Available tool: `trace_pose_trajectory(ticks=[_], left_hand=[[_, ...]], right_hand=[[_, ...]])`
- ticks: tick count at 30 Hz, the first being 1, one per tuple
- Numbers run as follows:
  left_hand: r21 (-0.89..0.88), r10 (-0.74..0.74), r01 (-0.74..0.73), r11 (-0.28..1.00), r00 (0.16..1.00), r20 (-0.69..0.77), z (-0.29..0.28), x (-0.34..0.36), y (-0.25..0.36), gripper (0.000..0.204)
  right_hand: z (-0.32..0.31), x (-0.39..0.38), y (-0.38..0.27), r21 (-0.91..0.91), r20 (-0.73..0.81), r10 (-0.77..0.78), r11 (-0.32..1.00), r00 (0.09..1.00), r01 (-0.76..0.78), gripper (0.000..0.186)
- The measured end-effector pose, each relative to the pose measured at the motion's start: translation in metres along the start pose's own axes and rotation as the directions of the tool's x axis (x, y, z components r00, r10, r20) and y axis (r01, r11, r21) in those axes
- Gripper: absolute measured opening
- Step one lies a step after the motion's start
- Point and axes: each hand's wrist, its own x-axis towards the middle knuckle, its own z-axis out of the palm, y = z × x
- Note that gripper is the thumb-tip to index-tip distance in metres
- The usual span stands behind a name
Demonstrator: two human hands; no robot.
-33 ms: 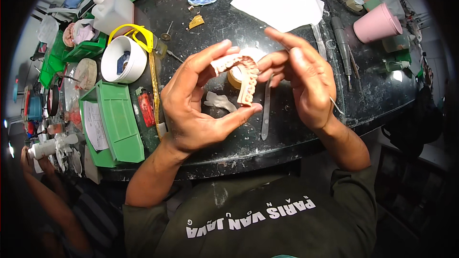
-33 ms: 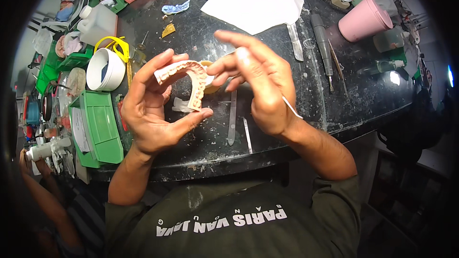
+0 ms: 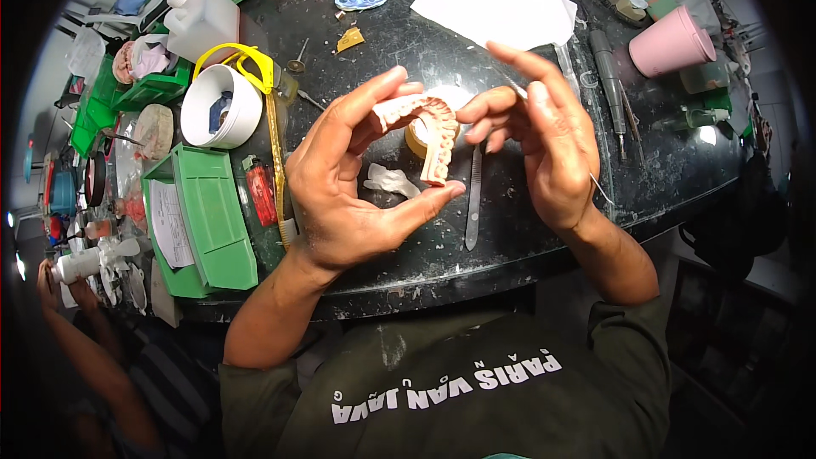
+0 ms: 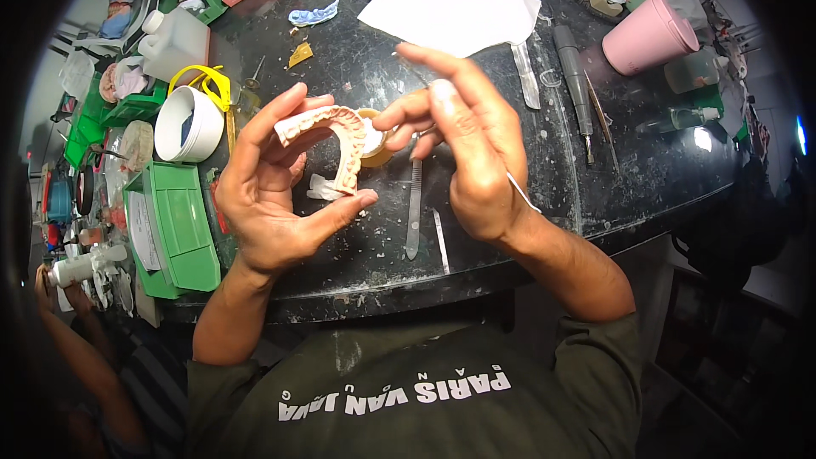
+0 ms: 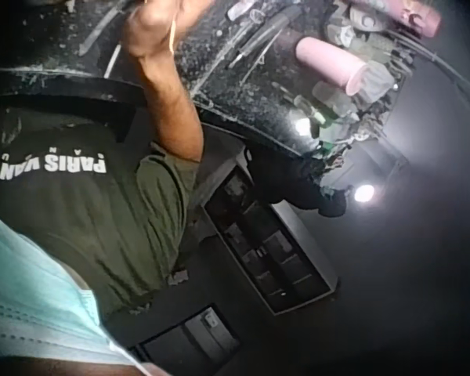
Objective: The person holds a dental cast and uses a metal carving tool to shape and carve details around the teeth on the mold.
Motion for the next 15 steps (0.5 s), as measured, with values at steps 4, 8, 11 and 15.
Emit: trace_pose_trajectory(ticks=[4, 8, 11, 15], left_hand=[[-0.028, -0.056, 0.055, 0.998, 0.998, -0.026, 0.001, 0.0015, 0.0009, 0.099], [-0.05, -0.091, 0.089, 0.995, 0.995, -0.028, 0.0001, 0.0008, 0.0016, 0.1], [-0.126, -0.137, 0.131, 0.983, 0.99, -0.035, -0.0003, 0.0012, 0.0042, 0.099], [-0.208, -0.219, 0.205, 0.956, 0.975, -0.042, -0.0007, 0.0014, 0.0064, 0.098]], right_hand=[[-0.0056, 0.0002, -0.0016, -0.021, -0.077, -0.09, 0.996, 0.993, 0.089, 0.034], [-0.0047, 0.0026, 0.0009, 0.043, -0.096, -0.104, 0.993, 0.99, 0.109, 0.024], [0.0011, 0.0038, -0.0042, -0.085, -0.12, -0.136, 0.988, 0.983, 0.127, 0.023], [0.0026, 0.0039, 0.0012, -0.076, -0.143, -0.159, 0.986, 0.977, 0.149, 0.022]])
